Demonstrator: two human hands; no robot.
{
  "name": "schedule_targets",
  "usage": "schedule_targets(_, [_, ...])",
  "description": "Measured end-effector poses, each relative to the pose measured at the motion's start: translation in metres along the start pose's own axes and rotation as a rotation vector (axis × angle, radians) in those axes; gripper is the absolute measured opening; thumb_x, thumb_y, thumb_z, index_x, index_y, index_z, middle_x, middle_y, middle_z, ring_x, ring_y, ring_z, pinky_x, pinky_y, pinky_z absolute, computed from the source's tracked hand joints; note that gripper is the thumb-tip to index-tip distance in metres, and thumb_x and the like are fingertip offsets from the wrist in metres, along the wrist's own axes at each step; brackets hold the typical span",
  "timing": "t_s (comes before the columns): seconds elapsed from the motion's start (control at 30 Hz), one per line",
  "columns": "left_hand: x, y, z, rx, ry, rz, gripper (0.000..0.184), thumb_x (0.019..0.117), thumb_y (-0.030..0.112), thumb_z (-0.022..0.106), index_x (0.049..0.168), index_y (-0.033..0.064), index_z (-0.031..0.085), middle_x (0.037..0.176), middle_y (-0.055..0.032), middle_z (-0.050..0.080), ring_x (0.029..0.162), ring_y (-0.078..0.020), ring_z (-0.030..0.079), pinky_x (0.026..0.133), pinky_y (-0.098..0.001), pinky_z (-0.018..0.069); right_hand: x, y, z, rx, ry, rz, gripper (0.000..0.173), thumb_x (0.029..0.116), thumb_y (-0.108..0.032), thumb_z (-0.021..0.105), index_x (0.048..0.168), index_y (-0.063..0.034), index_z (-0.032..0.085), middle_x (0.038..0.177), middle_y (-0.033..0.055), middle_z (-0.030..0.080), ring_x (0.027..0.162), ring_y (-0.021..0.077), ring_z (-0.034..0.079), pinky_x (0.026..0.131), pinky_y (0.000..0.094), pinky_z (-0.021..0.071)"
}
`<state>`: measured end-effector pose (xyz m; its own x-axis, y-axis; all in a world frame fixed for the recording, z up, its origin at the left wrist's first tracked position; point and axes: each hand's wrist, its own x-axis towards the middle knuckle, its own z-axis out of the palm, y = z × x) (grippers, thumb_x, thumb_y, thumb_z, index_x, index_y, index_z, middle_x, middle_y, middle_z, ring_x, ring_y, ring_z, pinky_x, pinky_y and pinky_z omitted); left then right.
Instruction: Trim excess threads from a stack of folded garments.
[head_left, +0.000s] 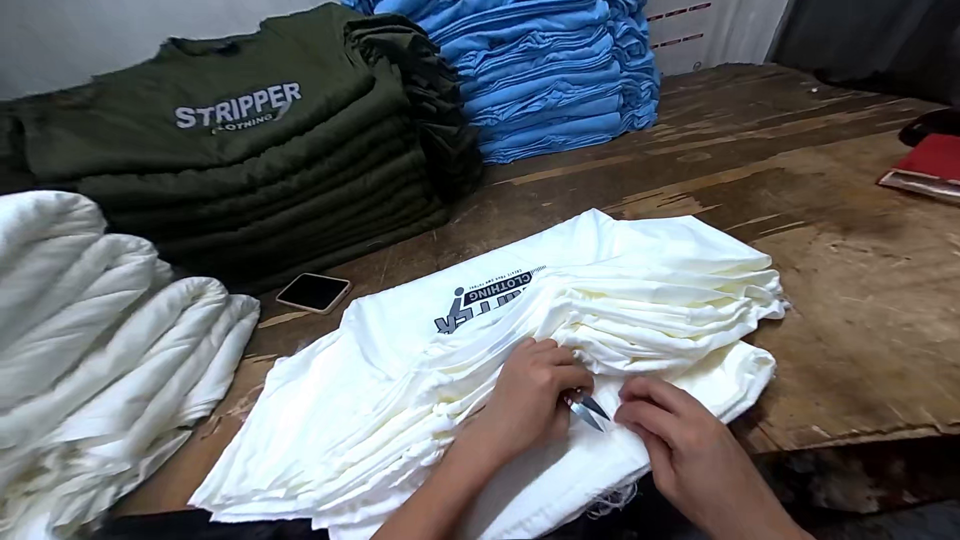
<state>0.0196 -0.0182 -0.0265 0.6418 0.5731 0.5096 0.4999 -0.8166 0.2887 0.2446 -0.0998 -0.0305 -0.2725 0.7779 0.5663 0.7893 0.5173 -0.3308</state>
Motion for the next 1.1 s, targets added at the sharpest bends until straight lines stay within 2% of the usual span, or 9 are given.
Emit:
schedule_targets(0.1, [-0.001, -0.007, -0.01, -0.136, 0.009, -0.071, 0.027, 0.0854, 0.006, 0.057, 0.099, 0.0177, 0.077, 0.085, 0.003, 0.066, 0.083, -0.0127, 0.063, 0.079, -0.0356, 0.0531, -0.002, 0.004, -0.009, 0.142, -0.101, -0.068, 0.02, 0.0925, -0.011, 0.054, 0.085, -0.0165, 0.072, 0.102, -0.0003, 0.071, 0.096, 0.0126, 0.068, 0.081, 0.0294, 0.0584])
schedule_targets(0.2, [-0.004, -0.007, -0.009, -0.175, 0.04, -0.082, 0.028, 0.0861, 0.006, 0.056, 0.1, 0.0171, 0.077, 0.083, 0.0029, 0.064, 0.084, -0.0118, 0.062, 0.079, -0.0338, 0.0522, -0.003, 0.003, -0.02, 0.268, -0.186, 0.102, 0.015, 0.0915, -0.016, 0.06, 0.087, -0.0148, 0.074, 0.104, -0.0005, 0.07, 0.09, 0.007, 0.067, 0.076, 0.0255, 0.0594])
schedule_targets(0.27, [-0.004, -0.007, -0.007, -0.175, 0.058, -0.074, 0.028, 0.0862, 0.006, 0.055, 0.1, 0.0176, 0.076, 0.083, 0.0037, 0.064, 0.083, -0.0108, 0.062, 0.08, -0.0328, 0.0523, 0.002, -0.005, -0.016, 0.264, -0.09, 0.273, 0.028, 0.1, -0.028, 0.055, 0.089, -0.0137, 0.076, 0.1, -0.0006, 0.071, 0.082, 0.0051, 0.067, 0.069, 0.0244, 0.0589])
schedule_targets(0.37, [-0.004, -0.006, -0.006, -0.164, 0.073, -0.052, 0.026, 0.0871, 0.007, 0.054, 0.1, 0.0173, 0.075, 0.081, 0.0035, 0.063, 0.081, -0.0114, 0.06, 0.079, -0.0337, 0.0505, 0.015, -0.03, 0.001, 0.109, -0.013, 0.443, 0.042, 0.0997, -0.048, 0.056, 0.084, -0.0141, 0.076, 0.093, 0.0017, 0.068, 0.076, 0.014, 0.064, 0.065, 0.037, 0.0553])
schedule_targets(0.47, [-0.007, -0.003, -0.005, -0.144, 0.081, -0.053, 0.025, 0.0872, 0.006, 0.055, 0.1, 0.0172, 0.074, 0.081, 0.0027, 0.062, 0.08, -0.0127, 0.059, 0.078, -0.0349, 0.0493, 0.011, -0.034, 0.021, 0.067, 0.133, 0.407, 0.024, 0.0892, -0.036, 0.067, 0.077, -0.0165, 0.074, 0.092, -0.0003, 0.068, 0.076, 0.0125, 0.064, 0.064, 0.0334, 0.0548])
schedule_targets(0.6, [-0.009, -0.003, -0.005, -0.11, 0.1, -0.043, 0.023, 0.0881, 0.007, 0.057, 0.1, 0.0172, 0.074, 0.083, 0.0015, 0.064, 0.082, -0.0148, 0.061, 0.078, -0.0365, 0.0503, -0.003, -0.029, 0.007, 0.281, 0.224, 0.381, 0.016, 0.0907, -0.023, 0.071, 0.083, -0.012, 0.08, 0.098, 0.0046, 0.066, 0.078, 0.0023, 0.062, 0.063, 0.0165, 0.0542])
schedule_targets(0.8, [-0.008, -0.001, -0.004, -0.094, 0.086, -0.046, 0.022, 0.0886, 0.009, 0.058, 0.101, 0.0178, 0.074, 0.084, 0.0025, 0.064, 0.082, -0.0134, 0.061, 0.077, -0.0354, 0.0496, -0.015, -0.027, -0.015, 0.267, 0.105, 0.409, 0.015, 0.0884, -0.02, 0.071, 0.08, -0.0101, 0.08, 0.102, 0.0082, 0.065, 0.08, 0.0035, 0.062, 0.066, 0.0178, 0.055])
schedule_targets(0.93, [-0.012, 0.019, -0.016, -0.014, 0.097, -0.034, 0.028, 0.0969, 0.027, 0.066, 0.124, 0.0219, 0.072, 0.103, -0.001, 0.068, 0.094, -0.0163, 0.063, 0.083, -0.039, 0.0515, -0.018, -0.025, -0.013, 0.299, 0.128, 0.351, 0.014, 0.0894, -0.019, 0.073, 0.082, -0.0101, 0.081, 0.104, 0.009, 0.064, 0.085, 0.004, 0.06, 0.069, 0.0172, 0.0531])
schedule_targets(1.1, [-0.013, 0.043, -0.02, 0.16, 0.132, 0.068, 0.02, 0.1006, 0.019, 0.061, 0.116, 0.0219, 0.074, 0.103, 0.0001, 0.069, 0.09, -0.0183, 0.063, 0.08, -0.0396, 0.0472, -0.021, -0.027, -0.007, 0.313, 0.192, 0.308, 0.014, 0.0895, -0.021, 0.073, 0.084, -0.0115, 0.082, 0.104, 0.0088, 0.063, 0.085, 0.0025, 0.057, 0.069, 0.0143, 0.0501])
